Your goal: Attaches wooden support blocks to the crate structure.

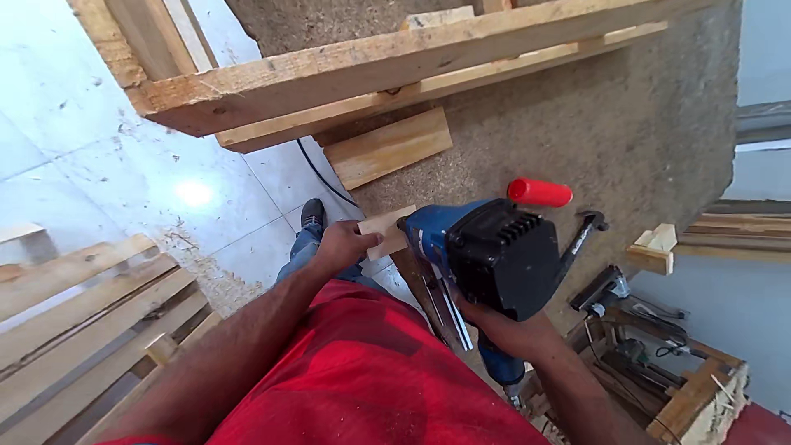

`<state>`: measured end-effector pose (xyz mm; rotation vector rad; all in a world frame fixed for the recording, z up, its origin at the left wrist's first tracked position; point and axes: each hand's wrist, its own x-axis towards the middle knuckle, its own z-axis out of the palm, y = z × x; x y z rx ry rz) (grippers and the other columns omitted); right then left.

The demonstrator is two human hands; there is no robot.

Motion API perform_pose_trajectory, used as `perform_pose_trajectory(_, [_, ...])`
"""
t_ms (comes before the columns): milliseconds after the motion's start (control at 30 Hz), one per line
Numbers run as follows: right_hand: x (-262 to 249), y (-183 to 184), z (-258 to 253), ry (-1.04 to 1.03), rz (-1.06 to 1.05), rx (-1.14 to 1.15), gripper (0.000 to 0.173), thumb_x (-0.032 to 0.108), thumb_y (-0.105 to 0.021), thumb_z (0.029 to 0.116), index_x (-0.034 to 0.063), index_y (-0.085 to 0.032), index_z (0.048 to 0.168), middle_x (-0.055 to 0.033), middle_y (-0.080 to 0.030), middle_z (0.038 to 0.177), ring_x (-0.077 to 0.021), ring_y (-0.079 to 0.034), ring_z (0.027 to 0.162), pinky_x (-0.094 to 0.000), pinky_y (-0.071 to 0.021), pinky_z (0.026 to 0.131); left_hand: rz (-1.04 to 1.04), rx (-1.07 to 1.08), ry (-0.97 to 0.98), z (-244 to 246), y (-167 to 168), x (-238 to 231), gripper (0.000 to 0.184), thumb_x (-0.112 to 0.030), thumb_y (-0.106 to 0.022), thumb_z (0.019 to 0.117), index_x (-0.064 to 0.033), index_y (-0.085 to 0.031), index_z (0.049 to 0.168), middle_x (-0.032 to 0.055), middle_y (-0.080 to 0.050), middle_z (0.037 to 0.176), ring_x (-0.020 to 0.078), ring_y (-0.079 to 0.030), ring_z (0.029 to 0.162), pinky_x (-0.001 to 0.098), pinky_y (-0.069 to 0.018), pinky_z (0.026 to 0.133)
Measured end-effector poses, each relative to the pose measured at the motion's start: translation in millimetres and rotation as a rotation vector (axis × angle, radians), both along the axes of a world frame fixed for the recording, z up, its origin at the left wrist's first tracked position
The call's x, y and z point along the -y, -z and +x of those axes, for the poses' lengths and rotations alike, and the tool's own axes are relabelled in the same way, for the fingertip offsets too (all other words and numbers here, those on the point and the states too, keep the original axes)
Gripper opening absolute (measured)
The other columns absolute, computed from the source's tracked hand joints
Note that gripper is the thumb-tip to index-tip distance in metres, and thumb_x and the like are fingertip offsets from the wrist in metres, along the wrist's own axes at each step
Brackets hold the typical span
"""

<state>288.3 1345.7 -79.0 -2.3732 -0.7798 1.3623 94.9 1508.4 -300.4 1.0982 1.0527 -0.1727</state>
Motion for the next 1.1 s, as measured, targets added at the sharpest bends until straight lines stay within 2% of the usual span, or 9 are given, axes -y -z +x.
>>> perform_pose_trajectory(133, [30.7, -3.9, -8.3, -0.030, -0.076, 0.064, 0.044, 0.044, -0.080, 0.0836, 0.0116, -0.071, 0.112, 0.0041, -0.075, 0.097, -0.0046, -0.072, 0.092, -0.0296, -0.0615, 0.088, 0.002, -0.022, 0.001, 1.5, -0.5, 0.3, 0.032, -0.039, -0.079, 0.0906, -0.0108, -0.076, 0.106, 0.0067, -0.077, 0.091, 0.0205, -0.074, 0.079, 0.0475, -0.0626, 0.079])
perform_pose_trajectory(267, [36.1, -4.3, -16.4, -0.022, -0.078, 0.083, 0.044, 0.042, -0.079, 0.0838, 0.0105, -0.071, 0.114, 0.0035, -0.074, 0.101, -0.0025, -0.070, 0.097, -0.0278, -0.0591, 0.092, -0.029, -0.023, -0.017, 1.8, -3.8, 0.7, 0.032, -0.035, -0.077, 0.0925, -0.0082, -0.074, 0.109, 0.0077, -0.077, 0.093, 0.0205, -0.075, 0.081, 0.0459, -0.0634, 0.080])
perform_pose_trajectory(400, [37.4, -14.8, -6.4, 0.217, -0.018, -0.044, 0.031, 0.032, -0.083, 0.0823, 0.0177, -0.072, 0.108, 0.0047, -0.076, 0.092, -0.0080, -0.073, 0.085, -0.0321, -0.0635, 0.082, 0.004, -0.033, -0.012, -0.2, -12.7, 5.4, 0.032, -0.033, -0.077, 0.0931, -0.0054, -0.072, 0.109, 0.0101, -0.076, 0.092, 0.0232, -0.075, 0.079, 0.0463, -0.0641, 0.077])
perform_pose_trajectory(500, [52.2, -23.6, 16.5, 0.472, 0.123, -0.156, 0.018, 0.013, -0.079, 0.0856, 0.0090, -0.072, 0.102, -0.0052, -0.073, 0.079, -0.0178, -0.072, 0.070, -0.0342, -0.0630, 0.070, 0.030, 0.044, -0.086, -3.7, -24.1, 10.2, 0.032, -0.028, -0.077, 0.0921, -0.0005, -0.071, 0.107, 0.0130, -0.076, 0.090, 0.0246, -0.074, 0.077, 0.0451, -0.0640, 0.073])
perform_pose_trajectory(567, [58.6, -22.5, 39.0, 0.628, 0.179, -0.200, 0.021, 0.008, -0.076, 0.0882, 0.0056, -0.072, 0.109, -0.0082, -0.071, 0.077, -0.0179, -0.068, 0.065, -0.0331, -0.0599, 0.064, -0.010, 0.197, -0.149, -8.4, -52.7, 8.1, 0.034, -0.020, -0.074, 0.0882, 0.0040, -0.067, 0.111, 0.0157, -0.075, 0.093, 0.0264, -0.075, 0.081, 0.0456, -0.0650, 0.074])
perform_pose_trajectory(700, [67.9, 26.9, 109.1, 0.802, 0.298, -0.398, 0.033, 0.012, -0.070, 0.0935, 0.0025, -0.062, 0.124, -0.0117, -0.071, 0.090, -0.0166, -0.066, 0.062, -0.0332, -0.0590, 0.058, -0.034, 0.333, -0.101, 11.2, -80.9, -10.2, 0.024, -0.016, -0.052, 0.1038, -0.0020, -0.053, 0.124, 0.0041, -0.075, 0.098, 0.0183, -0.075, 0.085, 0.0396, -0.0652, 0.077])
perform_pose_trajectory(867, [65.8, 97.1, 164.3, 0.698, 0.379, -0.553, 0.022, 0.019, -0.061, 0.0990, -0.0005, -0.064, 0.109, -0.0071, -0.068, 0.079, -0.0115, -0.060, 0.056, -0.0286, -0.0535, 0.053, -0.097, 0.294, -0.164, 75.6, -43.1, -13.3, 0.026, -0.027, -0.043, 0.1105, -0.0096, -0.049, 0.128, 0.0009, -0.073, 0.100, 0.0136, -0.074, 0.088, 0.0341, -0.0641, 0.081])
perform_pose_trajectory(967, [78.4, 114.2, 176.6, 0.456, 0.236, -0.160, 0.033, 0.031, -0.069, 0.0965, -0.0005, -0.066, 0.104, -0.0088, -0.069, 0.081, -0.0172, -0.066, 0.068, -0.0396, -0.0567, 0.065, 0.009, 0.092, -0.108, 92.1, -31.9, -6.0, 0.035, -0.037, -0.041, 0.1116, -0.0069, -0.051, 0.125, 0.0051, -0.073, 0.092, 0.0166, -0.074, 0.078, 0.0350, -0.0646, 0.070])
perform_pose_trajectory(1100, [144.9, 89.1, 145.4, 0.314, 0.292, 0.110, 0.036, 0.028, -0.067, 0.0983, 0.0067, -0.066, 0.128, -0.0143, -0.070, 0.114, -0.0291, -0.068, 0.106, -0.0556, -0.0546, 0.092, 0.133, -0.163, 0.065, 90.7, -29.0, -3.0, 0.054, -0.052, -0.041, 0.1086, -0.0014, -0.057, 0.116, 0.0088, -0.073, 0.082, 0.0179, -0.071, 0.067, 0.0359, -0.0619, 0.063])
